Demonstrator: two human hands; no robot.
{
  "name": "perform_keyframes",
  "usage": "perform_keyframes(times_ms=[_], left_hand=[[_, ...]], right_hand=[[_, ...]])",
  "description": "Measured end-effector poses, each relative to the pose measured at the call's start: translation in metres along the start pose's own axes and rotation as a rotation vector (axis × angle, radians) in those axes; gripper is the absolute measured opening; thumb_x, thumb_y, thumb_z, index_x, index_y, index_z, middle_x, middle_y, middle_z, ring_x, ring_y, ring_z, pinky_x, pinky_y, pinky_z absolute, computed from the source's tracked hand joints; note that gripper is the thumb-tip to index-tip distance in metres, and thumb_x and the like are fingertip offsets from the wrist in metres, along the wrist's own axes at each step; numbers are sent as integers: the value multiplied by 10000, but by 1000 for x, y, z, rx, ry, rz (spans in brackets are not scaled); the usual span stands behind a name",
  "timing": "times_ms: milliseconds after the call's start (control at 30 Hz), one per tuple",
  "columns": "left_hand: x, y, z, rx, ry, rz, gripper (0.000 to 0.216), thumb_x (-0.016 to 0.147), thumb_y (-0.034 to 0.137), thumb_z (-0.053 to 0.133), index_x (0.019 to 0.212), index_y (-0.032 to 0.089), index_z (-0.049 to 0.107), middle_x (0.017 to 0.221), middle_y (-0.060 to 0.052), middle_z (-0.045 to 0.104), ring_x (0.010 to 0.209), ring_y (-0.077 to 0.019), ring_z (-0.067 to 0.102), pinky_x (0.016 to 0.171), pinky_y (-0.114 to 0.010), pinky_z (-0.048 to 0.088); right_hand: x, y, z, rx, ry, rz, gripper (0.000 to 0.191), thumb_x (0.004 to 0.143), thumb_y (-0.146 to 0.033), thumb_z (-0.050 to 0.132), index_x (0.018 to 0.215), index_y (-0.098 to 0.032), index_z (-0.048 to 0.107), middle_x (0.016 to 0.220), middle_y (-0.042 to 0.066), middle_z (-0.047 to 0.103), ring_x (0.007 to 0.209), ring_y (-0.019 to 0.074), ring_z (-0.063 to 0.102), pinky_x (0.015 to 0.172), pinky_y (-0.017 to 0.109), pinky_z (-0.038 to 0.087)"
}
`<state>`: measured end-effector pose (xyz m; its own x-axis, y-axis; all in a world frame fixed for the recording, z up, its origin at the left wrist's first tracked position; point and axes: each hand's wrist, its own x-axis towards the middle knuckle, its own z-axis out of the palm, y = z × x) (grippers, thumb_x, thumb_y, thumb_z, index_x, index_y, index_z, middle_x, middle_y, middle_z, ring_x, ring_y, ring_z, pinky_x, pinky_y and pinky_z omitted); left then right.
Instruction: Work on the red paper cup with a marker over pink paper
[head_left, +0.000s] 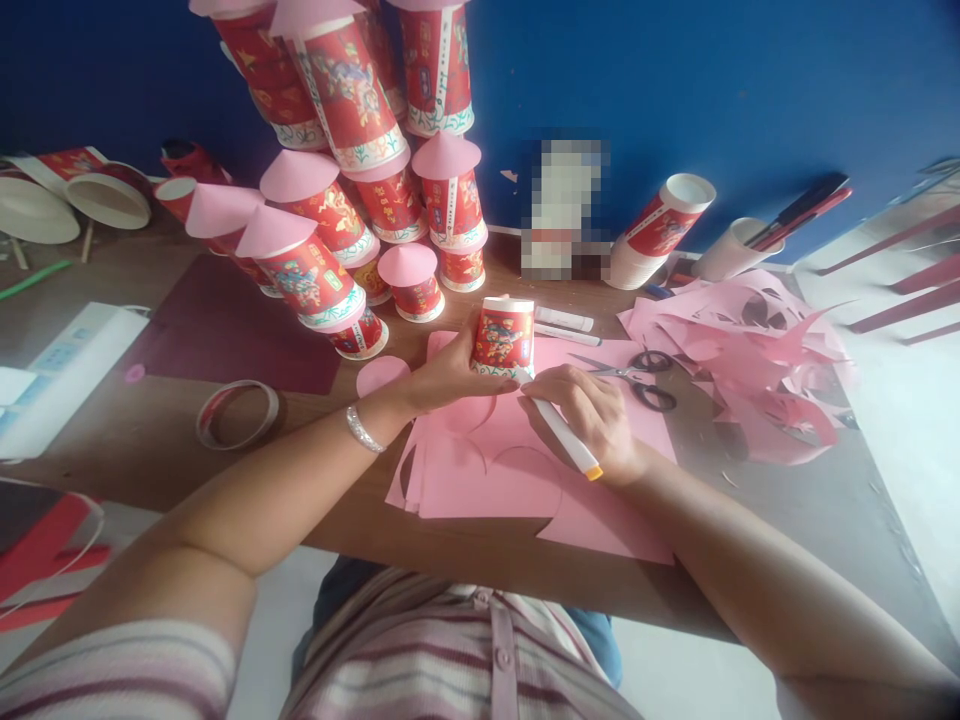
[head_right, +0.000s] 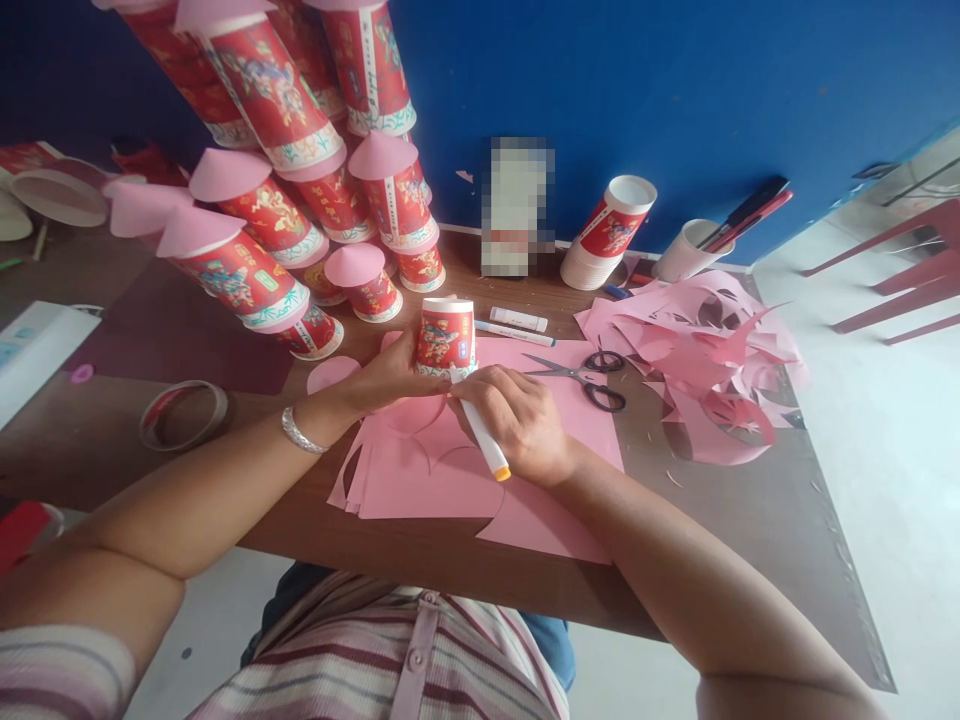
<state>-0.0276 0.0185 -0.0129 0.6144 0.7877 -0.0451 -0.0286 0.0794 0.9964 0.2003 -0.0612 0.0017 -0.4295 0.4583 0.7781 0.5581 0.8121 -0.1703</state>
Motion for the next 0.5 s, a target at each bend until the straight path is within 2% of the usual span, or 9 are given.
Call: perform_keyframes(times_ms=[267, 500], left_hand=[[0, 1, 0, -6, 9, 1, 892, 756, 589, 1081, 1426, 235, 610, 1332, -118, 754, 1316, -389, 757, 1142, -562, 650], [-1, 5, 0, -18, 28, -36, 871, 743, 589, 1084, 1383, 218, 623, 1271, -97, 771, 1271, -361, 758, 1120, -517, 634]], right_hand=[[1, -1, 1, -23, 39, -5, 206, 1110, -65, 683, 1218, -239, 661, 909, 2, 779, 733, 162, 751, 609, 288, 549], [0, 1, 4, -47, 90, -12, 191, 1111, -62, 686, 1193, -234, 671, 881, 1, 763, 698, 161, 724, 621, 294, 577]])
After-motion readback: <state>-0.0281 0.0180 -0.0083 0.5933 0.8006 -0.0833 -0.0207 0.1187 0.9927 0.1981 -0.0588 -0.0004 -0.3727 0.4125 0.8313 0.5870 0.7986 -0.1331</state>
